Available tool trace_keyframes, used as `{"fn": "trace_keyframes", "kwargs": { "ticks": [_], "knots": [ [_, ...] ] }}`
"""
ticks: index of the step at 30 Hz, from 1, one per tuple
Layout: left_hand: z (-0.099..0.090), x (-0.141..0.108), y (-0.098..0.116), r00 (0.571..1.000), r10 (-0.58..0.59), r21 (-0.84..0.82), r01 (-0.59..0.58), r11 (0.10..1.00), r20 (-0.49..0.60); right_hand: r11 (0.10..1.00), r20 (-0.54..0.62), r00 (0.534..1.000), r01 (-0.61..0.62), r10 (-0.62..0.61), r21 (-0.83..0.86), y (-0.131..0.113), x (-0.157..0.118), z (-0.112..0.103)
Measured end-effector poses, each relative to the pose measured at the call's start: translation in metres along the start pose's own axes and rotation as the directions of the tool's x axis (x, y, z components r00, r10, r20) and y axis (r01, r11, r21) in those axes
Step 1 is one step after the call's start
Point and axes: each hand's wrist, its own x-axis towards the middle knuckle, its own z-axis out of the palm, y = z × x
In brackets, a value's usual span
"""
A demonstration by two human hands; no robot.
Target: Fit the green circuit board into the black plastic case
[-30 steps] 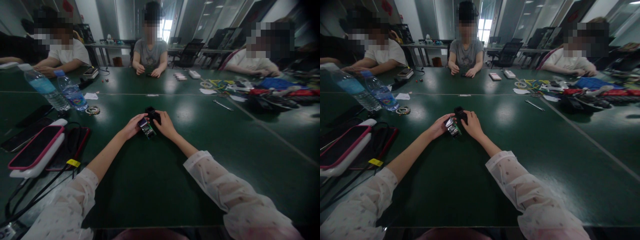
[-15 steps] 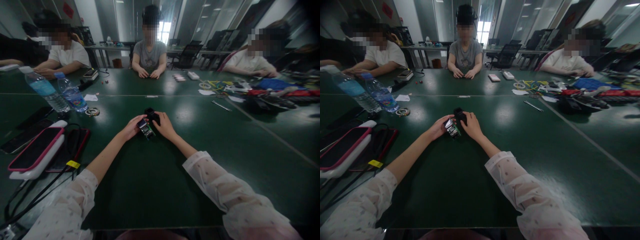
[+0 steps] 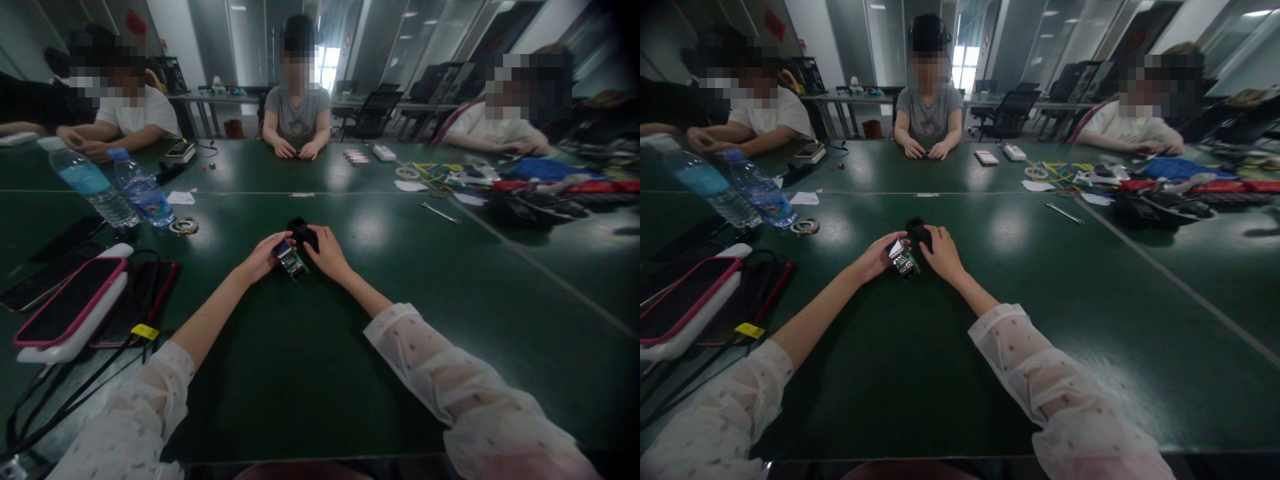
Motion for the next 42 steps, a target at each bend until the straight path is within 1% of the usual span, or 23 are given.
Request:
{"fn": "trace_keyframes", "kwargs": {
  "ticks": [2,4,8,10,12,14,17,19,22,26,31,36,39,42],
  "knots": [
    [0.000,0.000,0.000,1.000,0.002,-0.009,-0.002,1.000,0.000,1.000,-0.026,1.000,0.016,-0.015,0.025,-0.003,0.000,-0.002],
    [0.000,0.000,0.000,1.000,-0.001,-0.014,0.001,1.000,-0.011,0.999,-0.094,0.995,0.018,-0.014,0.049,-0.005,0.001,-0.004],
    [0.002,-0.002,0.002,0.999,-0.017,-0.013,0.017,1.000,-0.027,0.997,-0.257,0.965,-0.043,0.060,0.070,-0.003,0.002,-0.008],
    [0.004,-0.003,0.004,0.999,-0.020,-0.013,0.020,1.000,-0.029,0.993,-0.296,0.950,-0.074,0.100,0.097,-0.001,0.003,-0.010],
    [0.005,-0.003,0.004,0.999,-0.025,-0.016,0.024,1.000,-0.034,0.990,-0.326,0.940,-0.069,0.105,0.120,-0.002,0.003,-0.012],
    [0.005,-0.003,0.004,0.999,-0.028,-0.025,0.027,0.999,-0.042,0.992,-0.345,0.937,-0.013,0.056,0.128,-0.008,0.002,-0.015],
    [0.003,0.001,0.001,0.998,-0.037,-0.061,0.034,0.998,-0.057,0.984,-0.348,0.934,0.125,-0.074,0.125,-0.023,-0.002,-0.018],
    [0.000,0.004,-0.001,0.997,-0.049,-0.089,0.044,0.995,-0.058,0.978,-0.365,0.925,0.167,-0.109,0.129,-0.034,-0.005,-0.019],
    [-0.001,0.006,-0.002,0.996,-0.053,-0.126,0.044,0.991,-0.068,0.972,-0.326,0.935,0.193,-0.141,0.133,-0.045,-0.009,-0.019],
    [0.002,0.006,0.000,0.993,-0.077,-0.146,0.063,0.987,-0.093,0.963,-0.293,0.938,0.232,-0.184,0.138,-0.053,-0.013,-0.017],
    [0.005,0.006,0.002,0.980,-0.112,-0.161,0.085,0.983,-0.164,0.960,-0.229,0.953,0.235,-0.197,0.152,-0.058,-0.016,-0.018],
    [0.002,0.006,0.001,0.986,-0.117,-0.154,0.098,0.983,-0.120,0.970,-0.268,0.949,0.207,-0.168,0.125,-0.061,-0.020,-0.019],
    [0.002,0.005,0.003,0.985,-0.118,-0.149,0.098,0.984,-0.128,0.962,-0.243,0.942,0.259,-0.231,0.090,-0.064,-0.023,-0.018],
    [0.003,0.003,0.006,0.985,-0.125,-0.147,0.107,0.983,-0.116,0.944,-0.161,0.934,0.328,-0.319,0.034,-0.066,-0.024,-0.017]
  ]
}}
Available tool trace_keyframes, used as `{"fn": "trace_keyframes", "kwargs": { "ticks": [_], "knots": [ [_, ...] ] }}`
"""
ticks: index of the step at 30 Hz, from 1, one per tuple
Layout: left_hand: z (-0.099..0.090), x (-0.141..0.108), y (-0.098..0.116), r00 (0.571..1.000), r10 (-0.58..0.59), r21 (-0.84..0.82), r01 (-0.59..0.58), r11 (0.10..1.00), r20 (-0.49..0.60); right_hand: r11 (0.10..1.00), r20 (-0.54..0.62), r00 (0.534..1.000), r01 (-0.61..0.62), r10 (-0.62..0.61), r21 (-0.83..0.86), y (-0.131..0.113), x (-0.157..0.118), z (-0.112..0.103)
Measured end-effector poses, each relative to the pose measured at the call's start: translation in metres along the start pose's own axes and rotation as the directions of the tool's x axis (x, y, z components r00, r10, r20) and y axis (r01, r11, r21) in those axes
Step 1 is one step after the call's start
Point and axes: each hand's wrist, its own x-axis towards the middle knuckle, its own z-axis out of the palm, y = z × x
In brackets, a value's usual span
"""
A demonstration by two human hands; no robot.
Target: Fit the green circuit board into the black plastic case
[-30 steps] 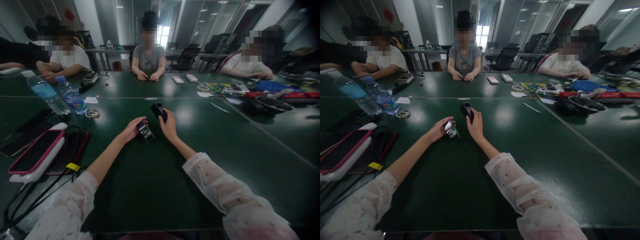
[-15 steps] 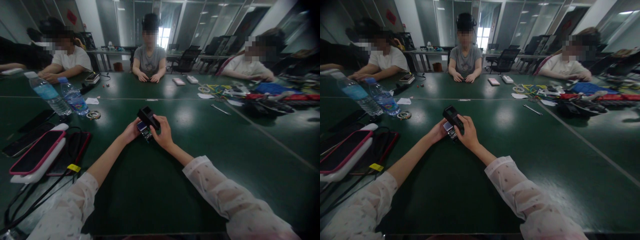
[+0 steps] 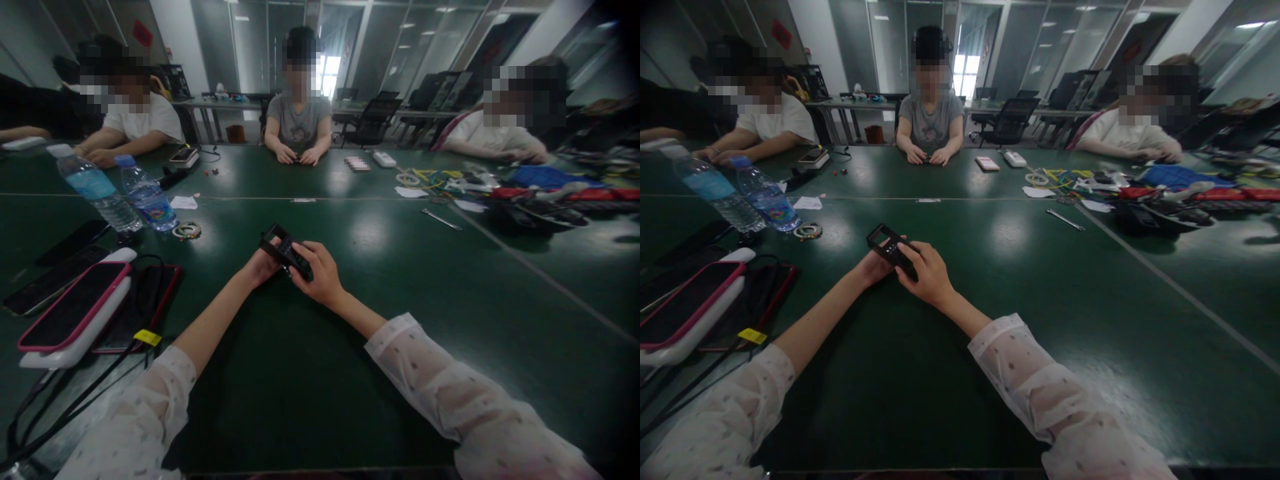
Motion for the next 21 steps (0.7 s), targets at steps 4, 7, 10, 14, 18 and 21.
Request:
{"fn": "trace_keyframes", "kwargs": {
  "ticks": [4,7,10,14,18,21],
  "knots": [
    [-0.0019,-0.0007,-0.0002,1.000,-0.004,-0.034,0.004,0.999,-0.007,0.999,0.057,0.998,0.005,-0.003,-0.033,0.0016,0.0015,0.0027],
    [-0.0039,0.0014,-0.0016,1.000,0.018,-0.090,-0.018,0.996,0.000,0.999,0.046,0.998,-0.031,0.033,-0.035,0.0052,0.0023,0.0041],
    [-0.0047,0.0029,-0.0014,1.000,0.012,-0.113,-0.011,0.994,0.010,0.998,0.028,0.998,-0.056,0.057,-0.030,0.0076,0.0030,0.0043],
    [-0.0047,0.0026,0.0003,0.999,0.006,-0.117,-0.002,0.993,0.034,0.995,0.017,0.995,-0.101,0.102,-0.021,0.0076,0.0040,0.0031],
    [-0.0061,0.0024,0.0013,0.999,-0.004,-0.124,0.009,0.992,0.042,0.989,0.018,0.989,-0.145,0.145,-0.042,0.0069,0.0046,0.0032],
    [-0.0076,0.0028,0.0018,0.999,-0.013,-0.134,0.020,0.991,0.049,0.984,0.002,0.985,-0.175,0.175,-0.032,0.0069,0.0050,0.0041]
  ]
}}
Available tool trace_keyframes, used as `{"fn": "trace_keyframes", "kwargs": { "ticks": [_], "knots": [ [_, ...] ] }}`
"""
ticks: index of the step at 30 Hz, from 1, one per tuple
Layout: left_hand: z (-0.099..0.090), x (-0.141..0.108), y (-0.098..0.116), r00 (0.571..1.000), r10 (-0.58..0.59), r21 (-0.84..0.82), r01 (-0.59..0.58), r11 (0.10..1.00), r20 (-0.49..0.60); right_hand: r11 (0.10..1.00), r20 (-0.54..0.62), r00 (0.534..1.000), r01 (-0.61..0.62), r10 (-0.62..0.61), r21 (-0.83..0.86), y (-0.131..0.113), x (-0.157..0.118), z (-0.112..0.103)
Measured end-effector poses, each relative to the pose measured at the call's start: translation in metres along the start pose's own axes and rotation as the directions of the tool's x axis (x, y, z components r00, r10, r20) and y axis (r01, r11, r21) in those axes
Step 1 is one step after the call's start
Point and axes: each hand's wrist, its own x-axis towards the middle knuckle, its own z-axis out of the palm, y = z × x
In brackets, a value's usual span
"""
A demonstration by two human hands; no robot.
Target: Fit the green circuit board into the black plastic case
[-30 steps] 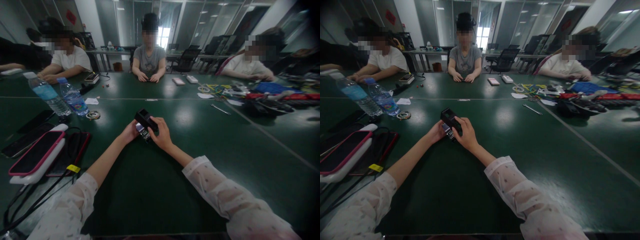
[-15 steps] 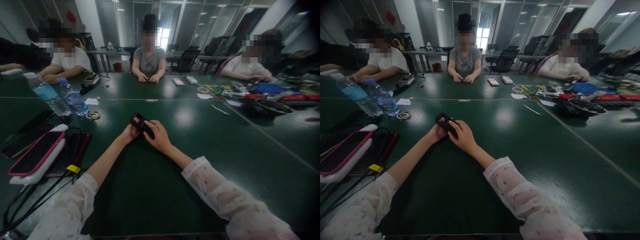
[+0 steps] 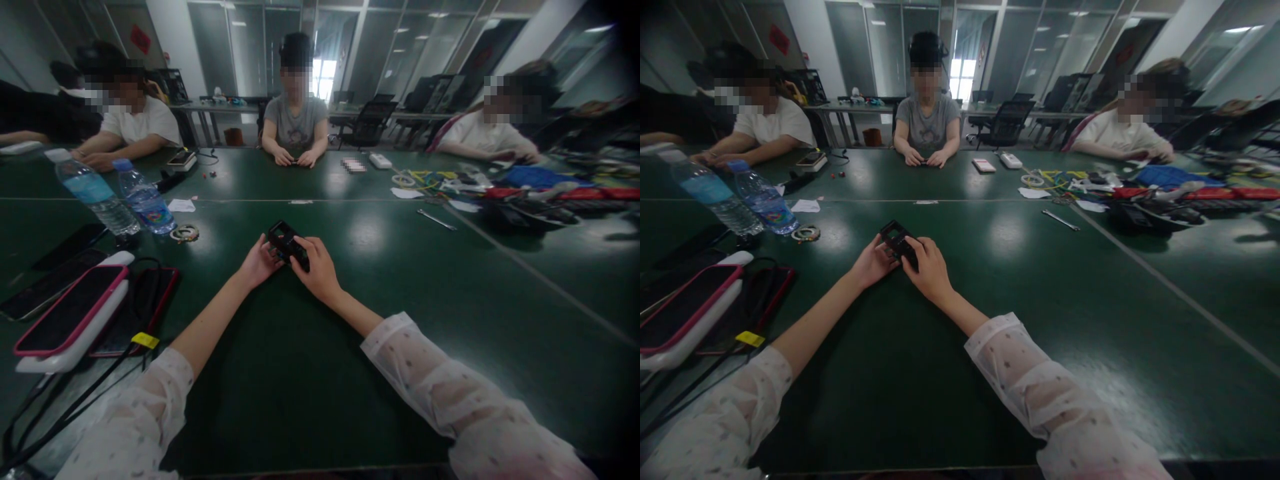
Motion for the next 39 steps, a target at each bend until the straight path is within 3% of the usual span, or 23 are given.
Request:
{"fn": "trace_keyframes", "kwargs": {
  "ticks": [6,11,18,24,30,39],
  "knots": [
    [0.0003,-0.0025,0.0019,1.000,0.012,-0.011,-0.012,1.000,0.013,0.999,0.009,1.000,-0.013,0.012,0.052,0.0007,0.0014,-0.0014],
    [0.0026,-0.0053,0.0035,1.000,0.006,-0.037,-0.006,0.999,-0.001,0.995,-0.084,0.996,-0.015,0.023,0.102,0.0024,0.0007,-0.0025],
    [0.0043,-0.0060,0.0068,0.999,0.015,0.003,-0.015,1.000,-0.031,0.995,-0.027,1.000,0.001,0.002,0.095,0.0021,0.0009,-0.0019],
    [0.0003,-0.0054,0.0094,0.999,0.018,-0.006,-0.019,1.000,-0.043,0.994,-0.085,0.996,-0.014,0.023,0.105,0.0013,0.0003,-0.0046],
    [-0.0036,-0.0022,0.0089,0.999,0.013,-0.017,-0.014,1.000,-0.035,0.994,0.032,0.999,-0.019,0.016,0.111,0.0020,0.0023,-0.0031],
    [-0.0026,-0.0027,0.0089,1.000,0.009,-0.025,-0.010,1.000,-0.030,0.984,0.058,0.998,-0.035,0.025,0.173,0.0069,0.0027,-0.0008]
  ]
}}
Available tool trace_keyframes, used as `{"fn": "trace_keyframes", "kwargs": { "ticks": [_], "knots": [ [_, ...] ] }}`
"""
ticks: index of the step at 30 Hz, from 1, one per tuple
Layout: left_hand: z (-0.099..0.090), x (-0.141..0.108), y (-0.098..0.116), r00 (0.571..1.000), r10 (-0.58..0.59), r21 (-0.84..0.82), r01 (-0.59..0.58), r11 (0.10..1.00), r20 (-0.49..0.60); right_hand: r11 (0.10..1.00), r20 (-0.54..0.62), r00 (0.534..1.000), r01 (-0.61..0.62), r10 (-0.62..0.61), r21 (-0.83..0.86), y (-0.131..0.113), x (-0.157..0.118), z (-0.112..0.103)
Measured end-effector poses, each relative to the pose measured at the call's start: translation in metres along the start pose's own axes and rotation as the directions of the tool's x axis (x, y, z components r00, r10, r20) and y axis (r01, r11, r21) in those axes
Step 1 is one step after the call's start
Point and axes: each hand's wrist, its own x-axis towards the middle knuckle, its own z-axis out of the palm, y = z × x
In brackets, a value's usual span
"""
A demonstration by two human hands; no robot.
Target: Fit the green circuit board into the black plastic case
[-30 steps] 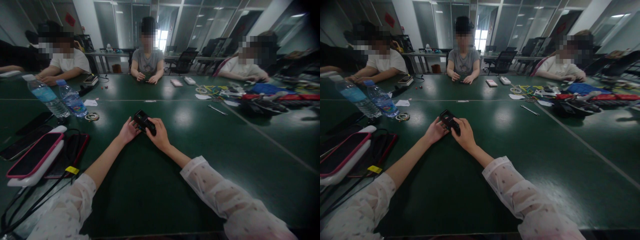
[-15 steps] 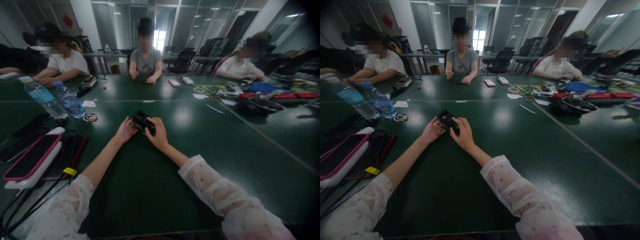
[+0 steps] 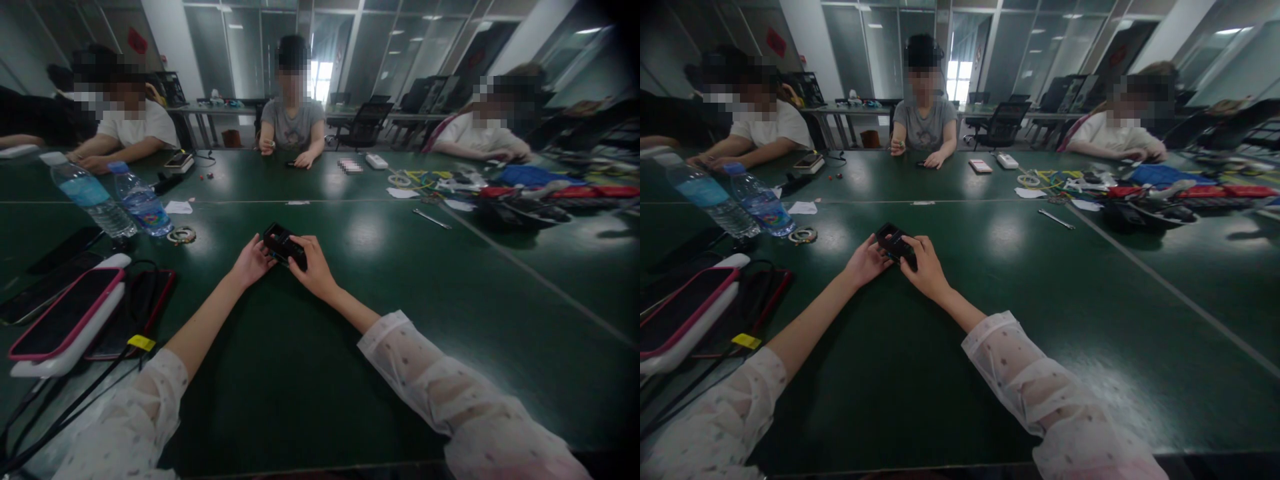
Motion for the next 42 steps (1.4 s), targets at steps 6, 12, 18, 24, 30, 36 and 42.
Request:
{"fn": "trace_keyframes", "kwargs": {
  "ticks": [6,12,18,24,30,36,42],
  "knots": [
    [0.0029,-0.0011,-0.0002,1.000,0.002,-0.001,-0.002,1.000,-0.019,0.998,0.010,1.000,-0.026,0.025,0.054,0.0022,0.0010,0.0020],
    [0.0022,-0.0004,-0.0003,1.000,-0.001,-0.016,0.001,1.000,-0.008,0.996,0.020,0.999,-0.037,0.036,0.076,0.0024,0.0002,0.0019],
    [0.0014,-0.0001,-0.0005,1.000,0.006,-0.023,-0.006,1.000,-0.001,0.995,0.019,0.999,-0.031,0.030,0.093,0.0024,-0.0001,0.0007],
    [0.0009,-0.0004,-0.0006,1.000,0.012,-0.023,-0.012,1.000,0.007,0.993,0.000,1.000,-0.019,0.019,0.114,0.0037,0.0008,0.0005],
    [-0.0015,0.0017,-0.0012,1.000,0.013,-0.029,-0.013,0.999,0.006,0.991,0.000,1.000,-0.010,0.010,0.135,0.0068,0.0008,0.0023],
    [-0.0018,0.0038,-0.0011,1.000,0.003,-0.025,-0.003,1.000,-0.005,0.991,0.028,0.999,-0.042,0.038,0.128,0.0079,-0.0005,0.0045],
    [-0.0024,0.0028,-0.0020,0.997,0.002,-0.016,-0.003,1.000,-0.072,0.998,0.076,0.997,0.023,-0.028,0.060,0.0042,-0.0017,0.0030]
  ]
}}
